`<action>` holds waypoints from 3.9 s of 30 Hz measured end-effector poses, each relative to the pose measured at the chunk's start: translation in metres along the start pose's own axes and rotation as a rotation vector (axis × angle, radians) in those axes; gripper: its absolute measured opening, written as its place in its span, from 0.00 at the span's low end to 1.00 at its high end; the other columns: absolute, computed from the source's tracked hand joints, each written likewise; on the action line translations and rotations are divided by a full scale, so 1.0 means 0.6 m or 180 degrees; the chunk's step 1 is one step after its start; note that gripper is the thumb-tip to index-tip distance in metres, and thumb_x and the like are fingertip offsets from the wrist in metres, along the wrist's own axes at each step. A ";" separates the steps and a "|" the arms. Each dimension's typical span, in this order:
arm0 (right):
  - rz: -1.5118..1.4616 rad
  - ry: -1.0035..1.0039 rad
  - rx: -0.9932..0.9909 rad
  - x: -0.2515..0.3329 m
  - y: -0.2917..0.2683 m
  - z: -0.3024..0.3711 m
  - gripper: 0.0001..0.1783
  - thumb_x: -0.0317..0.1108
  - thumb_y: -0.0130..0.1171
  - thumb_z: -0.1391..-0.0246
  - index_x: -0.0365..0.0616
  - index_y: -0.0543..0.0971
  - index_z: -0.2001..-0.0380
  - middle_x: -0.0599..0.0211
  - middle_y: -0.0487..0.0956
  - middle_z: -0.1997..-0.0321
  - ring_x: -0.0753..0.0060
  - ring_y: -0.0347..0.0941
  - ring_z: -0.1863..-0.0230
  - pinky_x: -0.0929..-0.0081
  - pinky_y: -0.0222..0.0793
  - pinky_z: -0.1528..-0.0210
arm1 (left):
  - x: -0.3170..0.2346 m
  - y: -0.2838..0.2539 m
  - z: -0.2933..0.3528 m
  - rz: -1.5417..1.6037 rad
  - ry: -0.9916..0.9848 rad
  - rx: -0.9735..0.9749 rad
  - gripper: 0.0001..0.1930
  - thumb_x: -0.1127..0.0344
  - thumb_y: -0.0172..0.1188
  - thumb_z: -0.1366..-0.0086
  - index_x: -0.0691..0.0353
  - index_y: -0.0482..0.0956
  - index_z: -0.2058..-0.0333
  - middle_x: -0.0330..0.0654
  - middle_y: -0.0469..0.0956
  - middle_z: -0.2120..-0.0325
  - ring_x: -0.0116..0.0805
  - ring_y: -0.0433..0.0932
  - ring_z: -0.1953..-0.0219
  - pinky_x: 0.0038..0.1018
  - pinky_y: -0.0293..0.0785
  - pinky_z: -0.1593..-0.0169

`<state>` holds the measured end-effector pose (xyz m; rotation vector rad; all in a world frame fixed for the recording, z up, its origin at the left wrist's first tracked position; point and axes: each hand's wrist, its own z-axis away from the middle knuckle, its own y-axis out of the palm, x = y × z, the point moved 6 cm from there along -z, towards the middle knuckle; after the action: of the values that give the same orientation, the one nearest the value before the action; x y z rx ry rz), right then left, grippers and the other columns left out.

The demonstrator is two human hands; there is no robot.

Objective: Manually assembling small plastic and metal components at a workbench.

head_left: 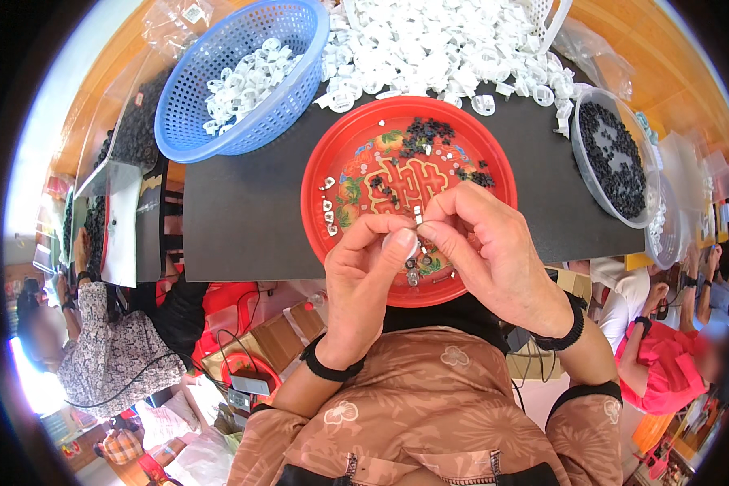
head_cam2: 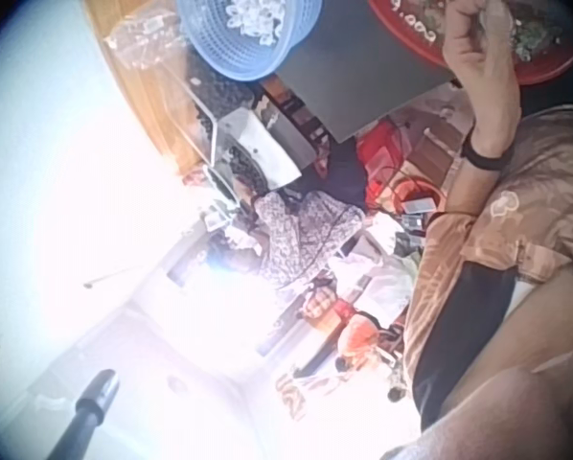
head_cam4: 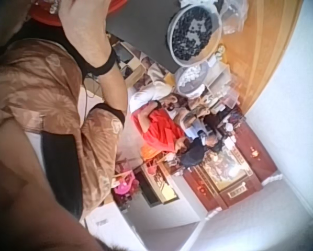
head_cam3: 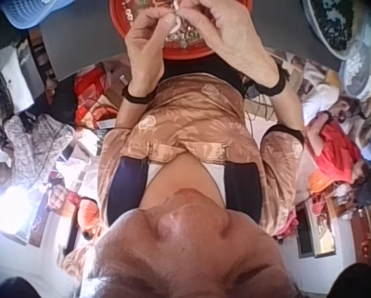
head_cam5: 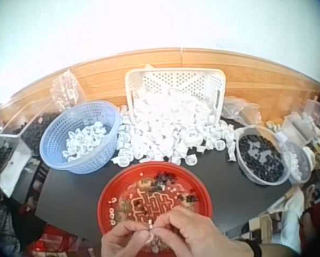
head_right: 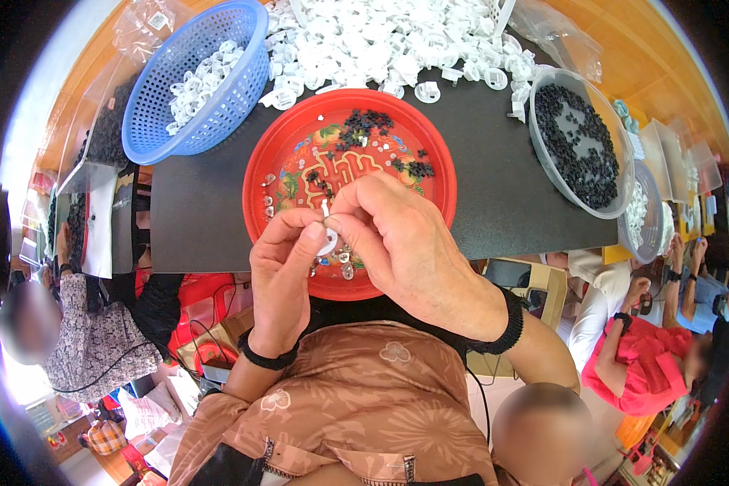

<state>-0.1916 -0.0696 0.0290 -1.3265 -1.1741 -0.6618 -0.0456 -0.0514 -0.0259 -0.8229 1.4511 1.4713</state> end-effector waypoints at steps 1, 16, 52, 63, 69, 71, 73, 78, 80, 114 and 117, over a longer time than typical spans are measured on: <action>0.0000 0.0000 0.0002 -0.001 0.000 0.000 0.04 0.23 0.58 0.44 0.38 0.72 0.66 0.60 0.73 0.70 0.61 0.72 0.69 0.68 0.68 0.67 | 0.004 -0.001 0.000 0.0256 -0.0056 0.0023 0.09 0.71 0.54 0.30 0.65 0.76 0.54 0.37 0.78 0.58 0.21 0.74 0.56 0.21 0.71 0.51; 0.1115 -0.0383 -0.0393 -0.003 0.015 0.020 0.07 0.26 0.57 0.45 0.46 0.71 0.64 0.64 0.71 0.67 0.58 0.70 0.67 0.64 0.62 0.61 | 0.007 0.017 -0.006 0.0829 -0.0532 0.0164 0.21 0.71 0.54 0.30 0.67 0.68 0.40 0.41 0.75 0.49 0.28 0.73 0.45 0.27 0.70 0.42; 0.1533 -0.0781 -0.1050 0.001 0.027 0.032 0.20 0.32 0.69 0.56 0.46 0.77 0.57 0.72 0.76 0.67 0.70 0.73 0.68 0.69 0.61 0.61 | 0.027 0.021 -0.004 0.1151 -0.0518 0.0077 0.14 0.70 0.50 0.29 0.61 0.69 0.46 0.40 0.75 0.53 0.28 0.74 0.50 0.26 0.73 0.50; 0.1974 -0.1370 -0.1463 0.008 0.037 0.046 0.22 0.30 0.68 0.56 0.40 0.78 0.55 0.74 0.76 0.68 0.75 0.72 0.69 0.68 0.60 0.63 | 0.024 0.020 -0.010 0.1330 -0.0418 0.0102 0.12 0.72 0.50 0.31 0.60 0.72 0.50 0.39 0.76 0.56 0.27 0.74 0.52 0.27 0.73 0.50; 0.2202 -0.1417 -0.1352 0.018 0.043 0.053 0.21 0.31 0.67 0.55 0.39 0.79 0.56 0.73 0.75 0.68 0.77 0.72 0.68 0.68 0.60 0.62 | 0.009 0.022 -0.004 0.1086 -0.0684 0.0070 0.16 0.71 0.49 0.30 0.66 0.70 0.45 0.49 0.78 0.53 0.34 0.77 0.50 0.29 0.74 0.46; 0.2062 -0.1283 -0.1314 0.018 0.035 0.055 0.21 0.32 0.68 0.55 0.40 0.78 0.55 0.73 0.76 0.67 0.75 0.72 0.68 0.68 0.60 0.62 | 0.008 0.023 -0.001 0.1148 -0.0739 0.0170 0.17 0.71 0.48 0.29 0.67 0.70 0.43 0.52 0.78 0.52 0.36 0.78 0.50 0.30 0.74 0.46; 0.1448 -0.0872 -0.0902 0.004 0.023 0.052 0.21 0.33 0.68 0.55 0.42 0.78 0.55 0.71 0.76 0.68 0.70 0.72 0.69 0.69 0.61 0.62 | 0.009 0.011 0.001 0.0771 -0.0667 -0.0065 0.19 0.69 0.47 0.28 0.69 0.68 0.42 0.53 0.78 0.52 0.38 0.80 0.52 0.30 0.76 0.48; 0.1839 -0.0163 -0.0726 -0.025 -0.061 0.030 0.15 0.31 0.66 0.53 0.45 0.79 0.59 0.65 0.76 0.69 0.62 0.73 0.68 0.66 0.63 0.60 | -0.006 0.010 -0.005 0.0399 -0.0442 -0.0085 0.20 0.70 0.45 0.29 0.73 0.66 0.41 0.51 0.80 0.59 0.38 0.81 0.57 0.31 0.79 0.50; 0.2017 -0.0079 -0.0728 -0.044 -0.092 0.011 0.13 0.31 0.65 0.52 0.45 0.79 0.61 0.64 0.76 0.69 0.62 0.73 0.67 0.65 0.63 0.60 | -0.007 0.007 -0.003 0.0433 -0.0396 0.0023 0.20 0.70 0.45 0.29 0.72 0.67 0.42 0.50 0.80 0.60 0.38 0.82 0.58 0.31 0.79 0.50; 0.3283 -0.1104 0.0160 -0.082 -0.076 -0.075 0.03 0.28 0.56 0.51 0.44 0.78 0.76 0.63 0.73 0.71 0.62 0.72 0.71 0.64 0.60 0.61 | 0.007 0.011 -0.013 0.0113 -0.0713 0.0422 0.15 0.66 0.43 0.27 0.66 0.73 0.48 0.43 0.80 0.65 0.28 0.79 0.64 0.26 0.77 0.57; 0.3490 -0.0957 0.0395 -0.094 -0.064 -0.080 0.02 0.28 0.59 0.50 0.46 0.79 0.70 0.65 0.73 0.69 0.62 0.70 0.67 0.62 0.61 0.57 | 0.008 0.011 -0.015 0.0138 -0.0724 0.0425 0.15 0.65 0.44 0.27 0.65 0.73 0.49 0.43 0.80 0.65 0.28 0.80 0.64 0.26 0.76 0.57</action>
<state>-0.2323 -0.1361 -0.0005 -1.7272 -0.5287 0.4070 -0.0549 -0.0590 -0.0284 -0.5273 1.3848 1.4325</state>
